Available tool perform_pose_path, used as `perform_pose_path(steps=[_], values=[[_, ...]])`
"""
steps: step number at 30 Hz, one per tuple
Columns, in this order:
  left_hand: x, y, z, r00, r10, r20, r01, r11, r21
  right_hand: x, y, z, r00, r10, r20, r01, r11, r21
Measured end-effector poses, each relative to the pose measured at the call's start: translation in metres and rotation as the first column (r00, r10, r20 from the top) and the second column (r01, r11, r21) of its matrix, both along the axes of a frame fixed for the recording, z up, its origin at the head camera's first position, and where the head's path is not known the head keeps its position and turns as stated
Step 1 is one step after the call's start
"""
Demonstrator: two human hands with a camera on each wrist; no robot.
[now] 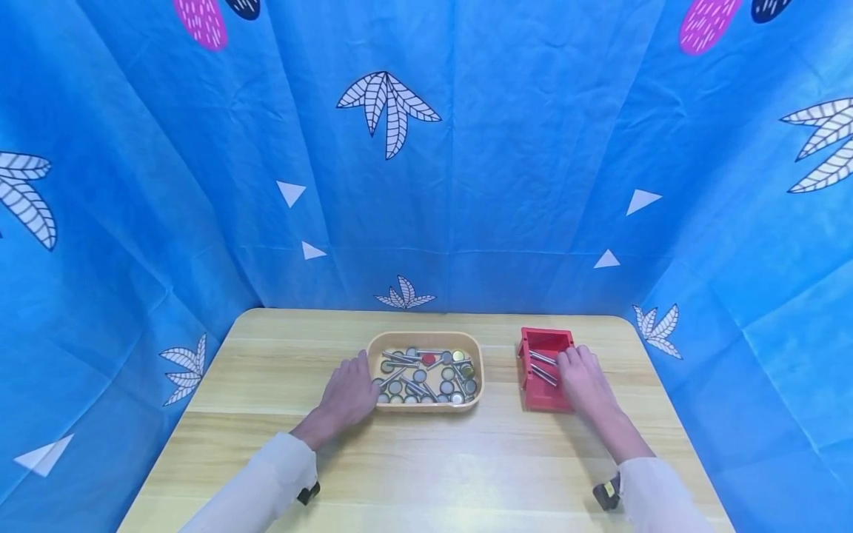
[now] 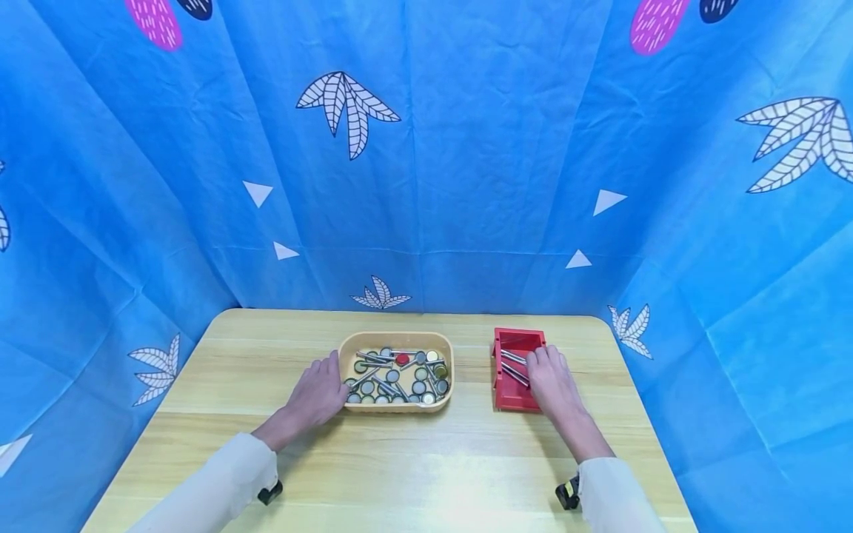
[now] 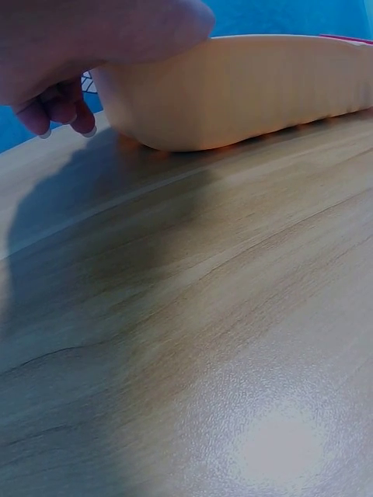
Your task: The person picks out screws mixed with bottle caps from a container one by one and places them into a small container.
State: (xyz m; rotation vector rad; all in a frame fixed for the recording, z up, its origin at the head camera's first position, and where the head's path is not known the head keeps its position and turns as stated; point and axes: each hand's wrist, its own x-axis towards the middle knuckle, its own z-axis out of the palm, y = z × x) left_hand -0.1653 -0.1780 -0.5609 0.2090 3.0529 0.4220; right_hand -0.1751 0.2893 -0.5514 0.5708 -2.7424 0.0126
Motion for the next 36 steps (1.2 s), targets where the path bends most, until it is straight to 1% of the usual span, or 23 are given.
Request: perform_pose_path(steps=[5,9,15,22,25,32,36], values=[[0.000,0.000,0.000,1.000,-0.002,-0.004,0.002,1.000,0.003,-0.004,-0.003,-0.003,1.000,0.004,-0.004,-0.004,1.000,0.026],[0.000,0.000,-0.001,1.000,0.003,-0.012,-0.003,1.000,0.008,-0.008,-0.004,-0.008,1.000,0.011,-0.001,-0.011,0.996,0.084],[0.000,-0.001,-0.002,1.000,0.010,-0.001,-0.009,1.000,0.029,-0.011,-0.005,-0.015,0.999,0.038,-0.015,-0.035,0.986,0.164],[0.000,-0.001,0.000,1.000,0.005,0.009,-0.005,1.000,0.029,-0.014,-0.005,-0.022,0.999,0.035,-0.038,-0.027,0.983,0.180],[0.000,-0.001,0.000,1.000,0.005,0.004,-0.005,0.999,0.032,-0.015,-0.005,-0.023,0.999,0.028,-0.031,-0.021,0.981,0.193],[0.000,-0.002,-0.004,1.000,0.005,-0.003,-0.005,1.000,0.017,-0.015,-0.006,-0.022,1.000,0.006,0.015,-0.009,0.975,0.221],[-0.001,-0.002,-0.003,1.000,0.000,-0.018,0.000,1.000,0.022,-0.016,-0.007,-0.022,1.000,0.002,0.016,-0.005,0.977,0.213]])
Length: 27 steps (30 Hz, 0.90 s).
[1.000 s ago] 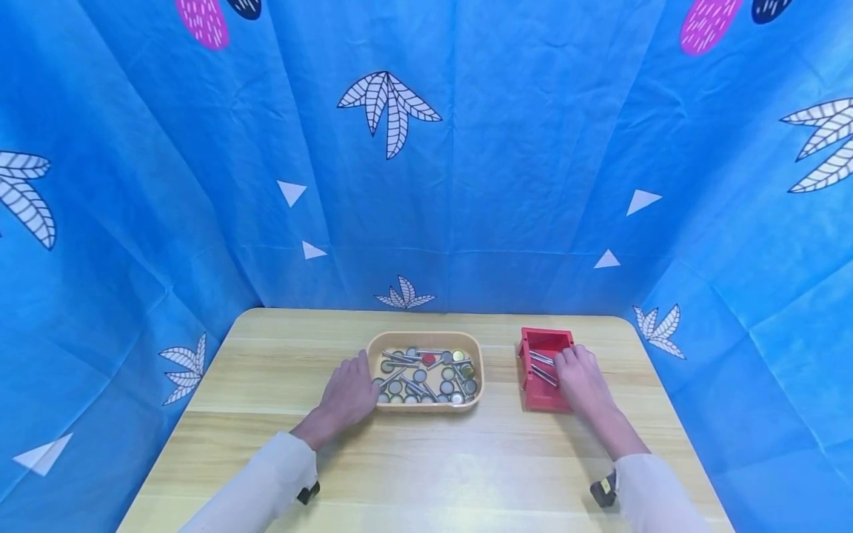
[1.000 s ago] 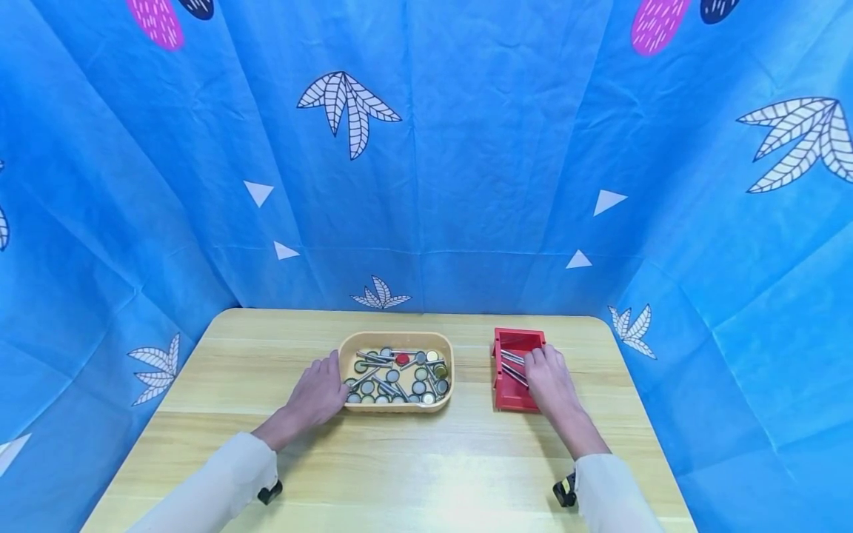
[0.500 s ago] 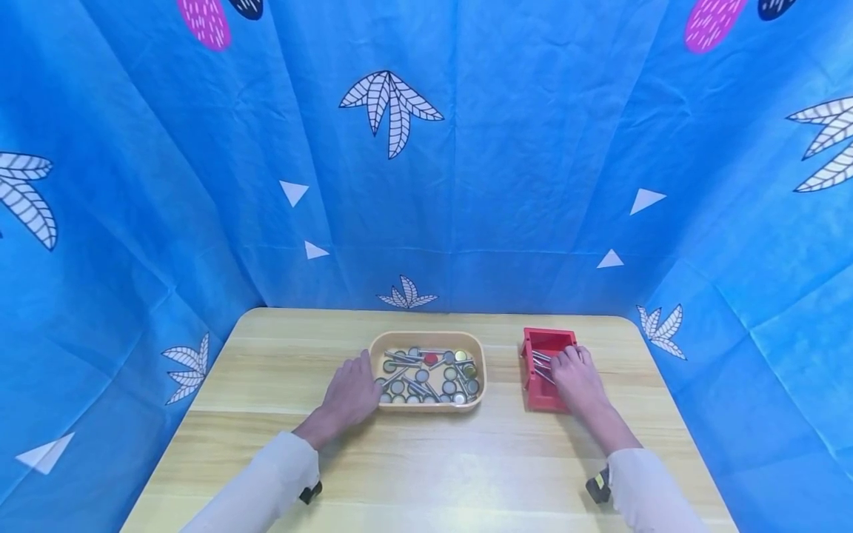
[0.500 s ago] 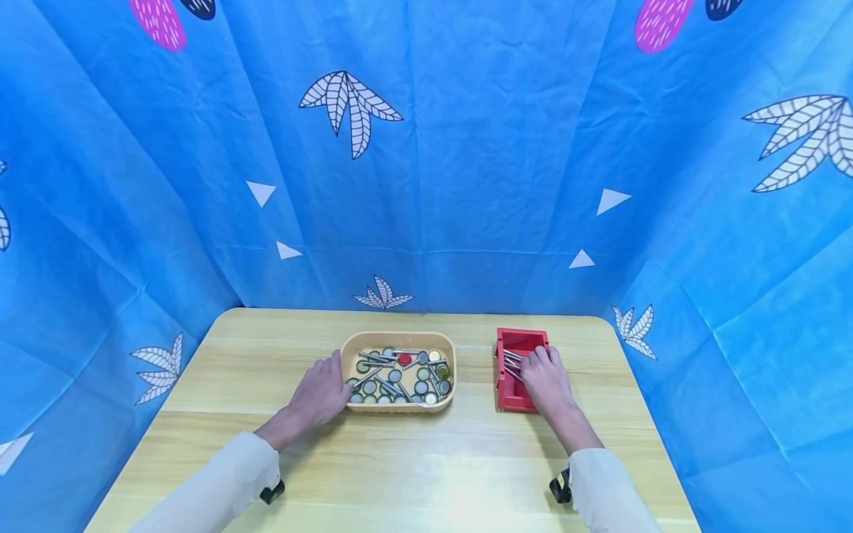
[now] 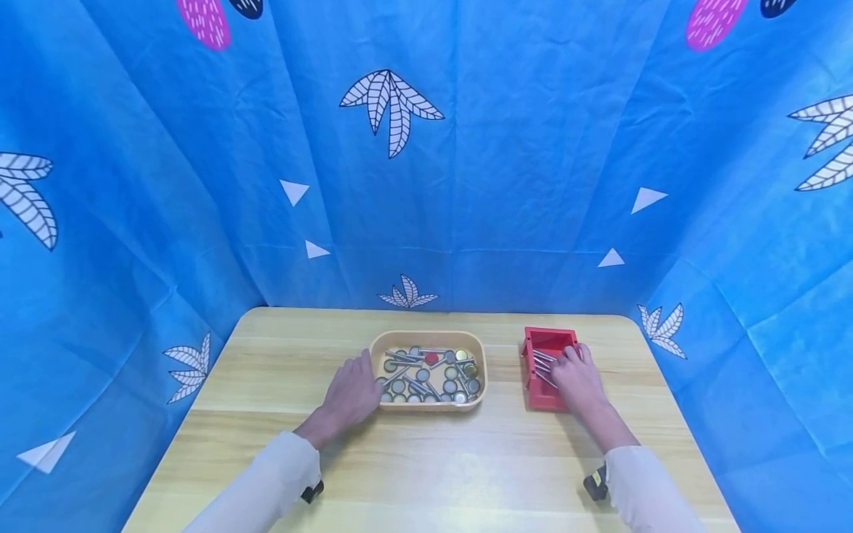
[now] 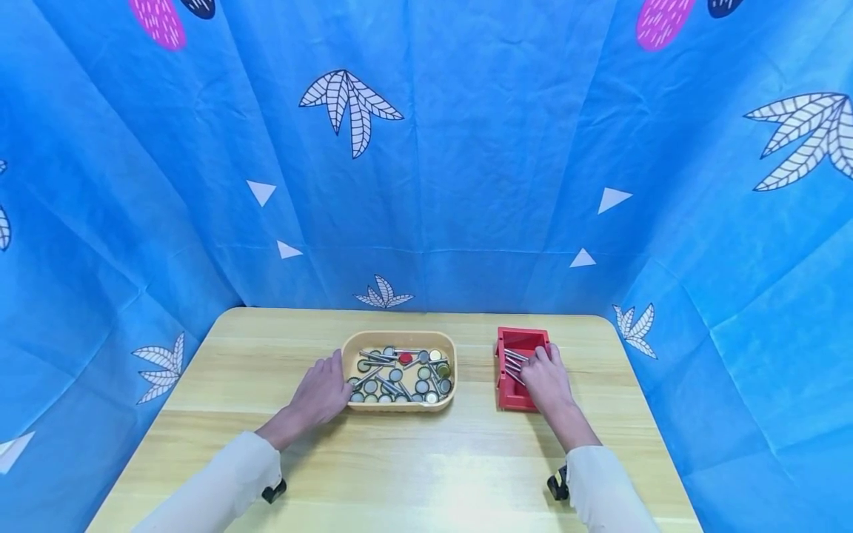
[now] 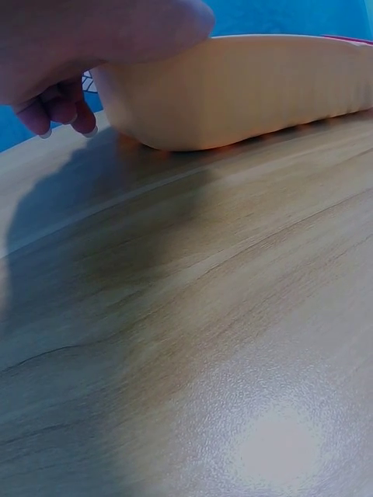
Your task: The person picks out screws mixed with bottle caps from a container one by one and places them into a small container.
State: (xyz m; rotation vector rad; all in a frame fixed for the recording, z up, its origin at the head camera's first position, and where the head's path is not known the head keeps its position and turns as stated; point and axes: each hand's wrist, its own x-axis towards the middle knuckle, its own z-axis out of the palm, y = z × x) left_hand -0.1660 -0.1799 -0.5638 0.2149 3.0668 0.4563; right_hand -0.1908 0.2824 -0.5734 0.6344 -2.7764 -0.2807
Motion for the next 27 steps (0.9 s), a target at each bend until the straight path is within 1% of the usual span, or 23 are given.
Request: perform_pose_path(steps=[5,10,14,18,23,27], values=[[0.000,0.000,0.002,1.000,-0.010,-0.001,0.010,1.000,-0.003,0.001,0.000,0.001,1.000,-0.005,0.003,0.005,1.000,-0.009],[-0.001,0.000,0.003,1.000,-0.016,0.002,0.016,1.000,-0.005,0.002,-0.003,0.007,1.000,-0.015,-0.003,0.015,1.000,-0.026],[-0.001,0.000,0.003,1.000,-0.013,-0.013,0.013,1.000,-0.003,0.000,-0.009,0.016,0.999,-0.015,-0.031,0.014,0.999,-0.036],[-0.001,0.000,0.003,1.000,-0.014,-0.014,0.014,1.000,0.001,-0.001,-0.018,0.028,0.998,-0.002,-0.059,-0.001,0.998,-0.056],[0.000,0.000,0.003,1.000,-0.019,-0.015,0.019,1.000,0.000,-0.002,-0.033,0.045,0.997,0.021,-0.071,-0.028,0.994,-0.105],[0.000,0.000,0.004,1.000,-0.016,-0.008,0.016,1.000,-0.005,-0.004,-0.045,0.053,0.996,0.047,-0.072,-0.058,0.986,-0.154]])
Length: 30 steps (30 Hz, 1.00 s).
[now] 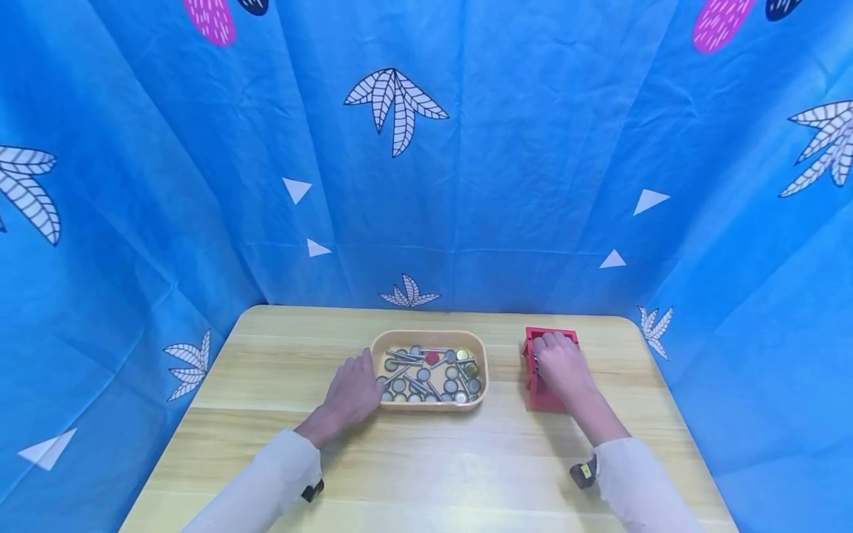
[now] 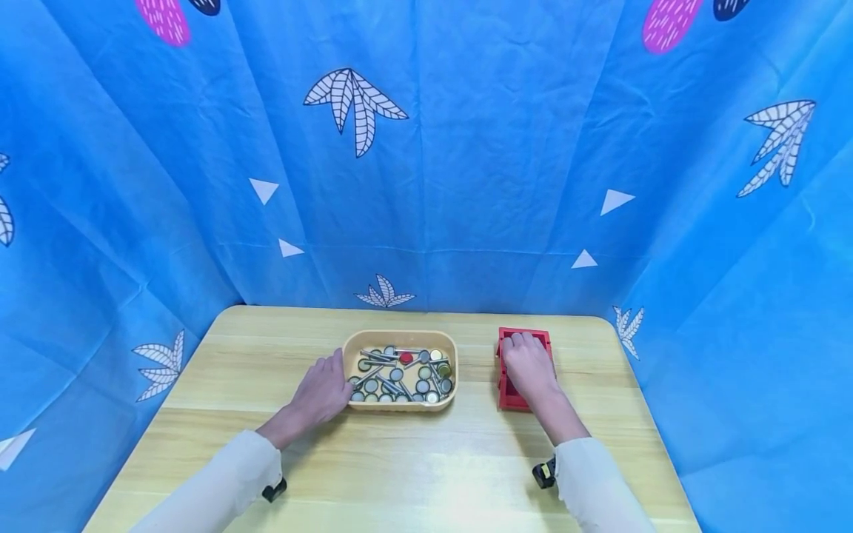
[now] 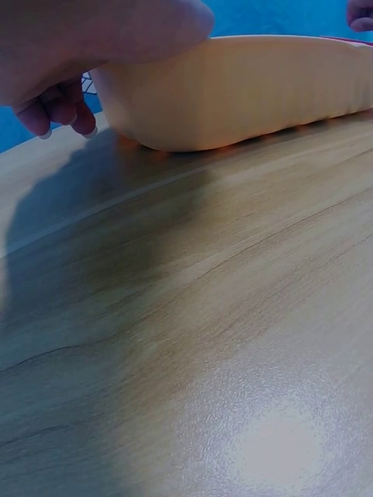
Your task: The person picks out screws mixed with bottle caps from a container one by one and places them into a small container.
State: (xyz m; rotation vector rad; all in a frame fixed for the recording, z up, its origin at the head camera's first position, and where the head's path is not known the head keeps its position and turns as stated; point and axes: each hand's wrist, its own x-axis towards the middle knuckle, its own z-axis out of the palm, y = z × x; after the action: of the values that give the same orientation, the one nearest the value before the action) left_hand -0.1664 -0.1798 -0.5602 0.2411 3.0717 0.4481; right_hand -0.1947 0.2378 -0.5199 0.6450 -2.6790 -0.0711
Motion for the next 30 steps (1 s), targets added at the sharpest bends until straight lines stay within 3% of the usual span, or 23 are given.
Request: perform_pose_path(steps=[7,17,24,30], values=[[-0.002,0.000,0.000,1.000,0.008,-0.007,-0.008,1.000,0.002,-0.009,-0.018,0.002,0.988,0.124,-0.093,-0.134,0.985,-0.105],[-0.004,0.003,-0.002,1.000,0.009,0.017,-0.010,0.999,0.039,-0.012,-0.053,0.004,0.984,0.176,-0.002,-0.174,0.972,-0.157],[-0.004,0.000,0.000,1.000,0.013,0.026,-0.014,1.000,0.015,-0.019,-0.082,-0.002,0.963,0.254,0.085,-0.231,0.948,-0.220],[-0.002,-0.001,-0.001,1.000,0.009,0.014,-0.009,1.000,0.016,-0.027,-0.103,-0.013,0.941,0.333,0.058,-0.324,0.937,-0.134]])
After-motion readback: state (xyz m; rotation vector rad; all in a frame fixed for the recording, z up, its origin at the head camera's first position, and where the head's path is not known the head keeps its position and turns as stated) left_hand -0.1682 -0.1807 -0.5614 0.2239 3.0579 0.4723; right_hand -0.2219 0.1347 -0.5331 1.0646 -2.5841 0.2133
